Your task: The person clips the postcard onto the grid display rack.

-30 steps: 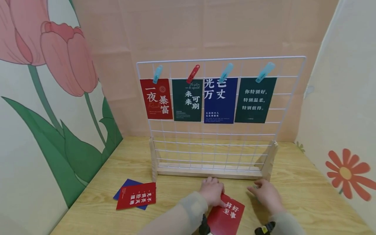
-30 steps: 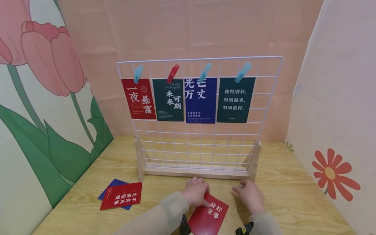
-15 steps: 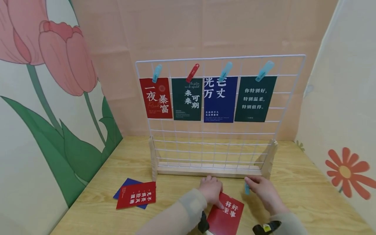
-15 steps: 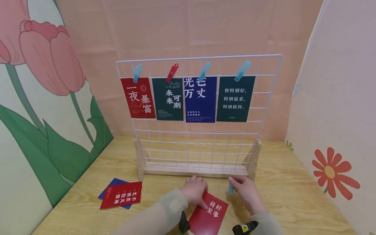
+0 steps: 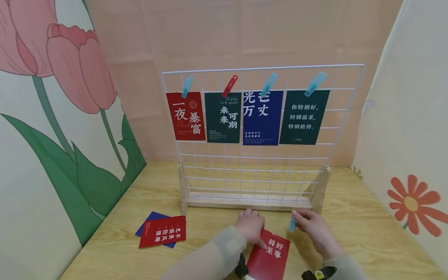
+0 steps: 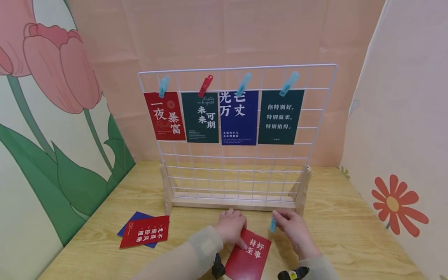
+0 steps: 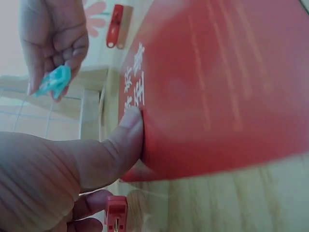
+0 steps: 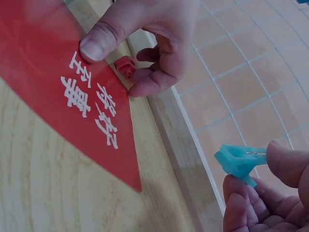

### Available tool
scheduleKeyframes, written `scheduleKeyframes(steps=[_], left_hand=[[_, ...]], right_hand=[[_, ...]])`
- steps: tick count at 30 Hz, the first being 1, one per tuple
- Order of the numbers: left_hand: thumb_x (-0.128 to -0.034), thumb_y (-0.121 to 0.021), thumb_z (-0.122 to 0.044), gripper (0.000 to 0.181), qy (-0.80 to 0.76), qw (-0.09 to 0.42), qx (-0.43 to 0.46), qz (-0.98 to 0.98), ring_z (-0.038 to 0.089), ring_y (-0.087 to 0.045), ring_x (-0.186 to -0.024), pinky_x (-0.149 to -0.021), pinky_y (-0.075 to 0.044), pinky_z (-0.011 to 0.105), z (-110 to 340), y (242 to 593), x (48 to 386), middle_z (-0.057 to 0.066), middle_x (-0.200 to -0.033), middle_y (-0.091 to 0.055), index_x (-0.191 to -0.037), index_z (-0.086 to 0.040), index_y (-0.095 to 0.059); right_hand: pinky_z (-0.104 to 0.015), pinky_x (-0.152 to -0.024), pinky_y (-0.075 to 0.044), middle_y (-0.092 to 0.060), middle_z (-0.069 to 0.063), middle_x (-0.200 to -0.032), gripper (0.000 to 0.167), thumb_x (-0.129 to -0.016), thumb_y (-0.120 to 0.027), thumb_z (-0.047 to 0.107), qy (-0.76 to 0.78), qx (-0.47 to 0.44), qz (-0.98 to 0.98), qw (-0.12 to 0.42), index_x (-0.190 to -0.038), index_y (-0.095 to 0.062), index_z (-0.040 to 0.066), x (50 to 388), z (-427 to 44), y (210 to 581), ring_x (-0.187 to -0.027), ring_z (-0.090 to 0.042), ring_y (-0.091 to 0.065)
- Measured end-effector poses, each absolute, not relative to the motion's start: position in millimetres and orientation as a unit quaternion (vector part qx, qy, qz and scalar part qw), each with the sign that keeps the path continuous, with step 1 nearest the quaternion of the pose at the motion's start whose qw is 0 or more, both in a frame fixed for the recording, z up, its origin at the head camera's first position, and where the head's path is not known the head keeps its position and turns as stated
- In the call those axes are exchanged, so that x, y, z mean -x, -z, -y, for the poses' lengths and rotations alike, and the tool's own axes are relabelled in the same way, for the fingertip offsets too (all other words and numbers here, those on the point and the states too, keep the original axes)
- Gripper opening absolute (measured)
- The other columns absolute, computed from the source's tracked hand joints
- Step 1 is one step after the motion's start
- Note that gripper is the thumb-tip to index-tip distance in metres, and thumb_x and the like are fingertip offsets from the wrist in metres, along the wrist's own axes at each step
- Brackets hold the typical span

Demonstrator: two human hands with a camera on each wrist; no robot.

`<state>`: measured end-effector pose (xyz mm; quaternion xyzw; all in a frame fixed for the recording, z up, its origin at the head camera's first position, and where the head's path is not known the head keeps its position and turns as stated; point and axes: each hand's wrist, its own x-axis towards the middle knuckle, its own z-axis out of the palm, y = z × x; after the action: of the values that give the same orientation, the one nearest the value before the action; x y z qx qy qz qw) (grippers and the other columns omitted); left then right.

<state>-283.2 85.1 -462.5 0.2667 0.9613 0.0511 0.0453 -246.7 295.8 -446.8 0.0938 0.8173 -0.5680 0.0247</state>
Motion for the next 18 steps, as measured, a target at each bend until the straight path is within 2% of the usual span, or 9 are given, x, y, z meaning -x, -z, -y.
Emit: scheduleKeyframes(steps=[10, 13, 18], left_hand=[[-0.0565, -0.086, -0.059, 0.054, -0.089, 0.026, -0.252, -0.963, 0.012, -0.038, -0.092, -0.083, -0.034, 0.032, -76.1, 468.5, 283.1, -0.009, -0.094, -0.046, -0.086, -0.024, -0.058], [-0.0548, -0.086, -0.060, 0.057, -0.104, 0.022, -0.246, -0.963, 0.013, -0.038, -0.091, -0.083, -0.034, 0.032, -74.7, 474.6, 285.7, -0.008, -0.094, -0.044, -0.088, -0.023, -0.057], [-0.0549, -0.088, -0.054, 0.058, -0.141, 0.017, -0.233, -0.962, 0.012, -0.044, -0.090, -0.082, -0.037, 0.031, -73.7, 480.6, 288.4, -0.009, -0.092, -0.048, -0.091, -0.021, -0.057]], right_hand=[[-0.036, -0.084, -0.049, -0.061, -0.009, -0.108, 0.070, -0.093, -0.059, 0.047, 0.583, -0.126, -0.802, 0.026, -0.132, -0.046, -0.009, 248.2, -299.0, 450.6, -0.091, -0.016, -0.059], [-0.035, -0.082, -0.049, -0.062, -0.007, -0.104, 0.070, -0.092, -0.061, 0.046, 0.595, -0.130, -0.793, 0.020, -0.131, -0.046, -0.010, 247.0, -298.4, 451.9, -0.088, -0.015, -0.060], [-0.034, -0.079, -0.051, -0.063, -0.002, -0.094, 0.060, -0.095, -0.062, 0.034, 0.619, -0.130, -0.775, 0.007, -0.129, -0.046, -0.013, 243.8, -295.9, 452.7, -0.082, -0.014, -0.063]])
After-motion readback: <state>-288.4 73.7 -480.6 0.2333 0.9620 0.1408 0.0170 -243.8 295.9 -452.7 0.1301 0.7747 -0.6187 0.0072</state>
